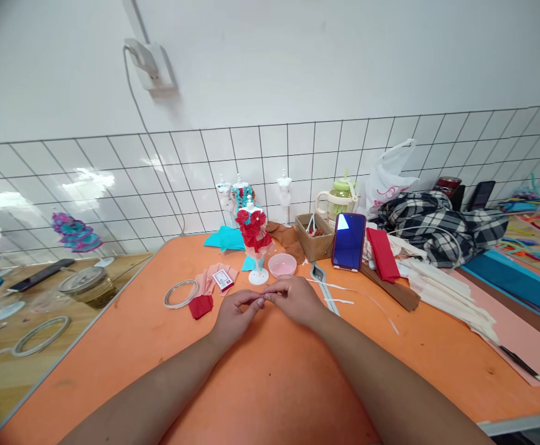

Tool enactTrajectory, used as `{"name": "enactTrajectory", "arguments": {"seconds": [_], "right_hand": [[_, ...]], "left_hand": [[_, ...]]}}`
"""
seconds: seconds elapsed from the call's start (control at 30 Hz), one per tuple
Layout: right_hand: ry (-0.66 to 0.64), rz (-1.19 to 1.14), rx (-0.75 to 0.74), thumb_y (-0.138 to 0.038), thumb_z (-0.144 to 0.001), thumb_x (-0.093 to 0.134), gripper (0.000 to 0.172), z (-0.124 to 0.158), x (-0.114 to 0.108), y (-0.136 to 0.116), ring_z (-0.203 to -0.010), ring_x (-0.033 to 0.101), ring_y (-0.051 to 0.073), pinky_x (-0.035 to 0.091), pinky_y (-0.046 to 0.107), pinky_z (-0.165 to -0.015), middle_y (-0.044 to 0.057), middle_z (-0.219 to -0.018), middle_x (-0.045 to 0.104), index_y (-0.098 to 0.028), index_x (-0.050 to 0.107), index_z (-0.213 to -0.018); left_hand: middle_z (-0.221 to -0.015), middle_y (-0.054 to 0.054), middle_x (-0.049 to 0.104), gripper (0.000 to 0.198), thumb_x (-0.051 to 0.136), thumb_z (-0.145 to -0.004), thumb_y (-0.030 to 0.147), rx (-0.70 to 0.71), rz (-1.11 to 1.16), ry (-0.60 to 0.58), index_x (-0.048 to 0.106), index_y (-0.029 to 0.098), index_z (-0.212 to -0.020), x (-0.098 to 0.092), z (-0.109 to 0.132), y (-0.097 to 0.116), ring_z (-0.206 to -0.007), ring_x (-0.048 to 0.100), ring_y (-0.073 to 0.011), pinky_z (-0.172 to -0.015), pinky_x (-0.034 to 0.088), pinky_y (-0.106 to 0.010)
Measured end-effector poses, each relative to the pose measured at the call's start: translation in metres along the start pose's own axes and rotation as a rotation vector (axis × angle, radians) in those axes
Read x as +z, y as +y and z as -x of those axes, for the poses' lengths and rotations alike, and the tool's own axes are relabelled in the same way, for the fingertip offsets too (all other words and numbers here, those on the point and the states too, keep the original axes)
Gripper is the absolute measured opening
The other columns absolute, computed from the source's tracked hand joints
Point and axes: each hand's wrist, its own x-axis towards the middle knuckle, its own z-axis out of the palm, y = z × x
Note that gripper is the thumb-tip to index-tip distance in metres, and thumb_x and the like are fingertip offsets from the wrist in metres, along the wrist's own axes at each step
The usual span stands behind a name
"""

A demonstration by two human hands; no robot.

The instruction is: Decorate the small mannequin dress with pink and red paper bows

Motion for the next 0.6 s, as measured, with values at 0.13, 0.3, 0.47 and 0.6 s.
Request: {"name": "enactTrajectory", "arguments": {"seconds": [0.13,0.3,0.47,0.6], "right_hand": [[-0.042,0.030,-0.055,-0.025,-0.081,0.057,0.022,0.002,0.000,-0.002,-0.070,0.057,0.012,0.041,0.022,-0.064,0.002,-0.078,0.065,-0.027,0.072,-0.096],[-0.032,-0.081,0.018,-0.026,-0.079,0.058,0.018,0.002,0.001,-0.008,-0.065,0.055,0.012,0.040,0.021,-0.059,0.002,-0.074,0.065,-0.025,0.074,-0.089],[0.052,-0.235,0.048,-0.029,-0.077,0.059,0.018,0.002,0.001,-0.015,-0.062,0.051,0.011,0.038,0.021,-0.053,0.004,-0.080,0.066,-0.020,0.072,-0.088],[0.107,-0.267,0.075,-0.032,-0.074,0.063,0.023,0.002,0.003,-0.013,-0.051,0.044,0.007,0.036,0.021,-0.048,0.003,-0.083,0.065,-0.020,0.069,-0.093]], "left_hand": [[-0.071,-0.006,0.068,0.024,0.059,-0.079,0.036,-0.035,0.076,0.014,0.070,0.015,-0.076,-0.002,-0.001,0.001,-0.069,0.061,-0.0178,-0.067,0.048,-0.026],[-0.069,-0.006,0.068,0.026,0.058,-0.080,0.036,0.042,0.022,0.005,0.069,0.015,-0.070,-0.006,-0.001,0.004,-0.067,0.062,-0.0171,-0.065,0.048,-0.026],[-0.075,-0.006,0.071,0.019,0.060,-0.081,0.033,0.139,0.012,0.017,0.070,0.016,-0.081,-0.007,0.001,0.005,-0.070,0.065,-0.0169,-0.069,0.051,-0.026],[-0.074,-0.005,0.072,0.017,0.061,-0.080,0.031,0.151,0.025,0.048,0.070,0.017,-0.080,-0.006,0.001,0.002,-0.070,0.066,-0.0163,-0.068,0.052,-0.026]]}}
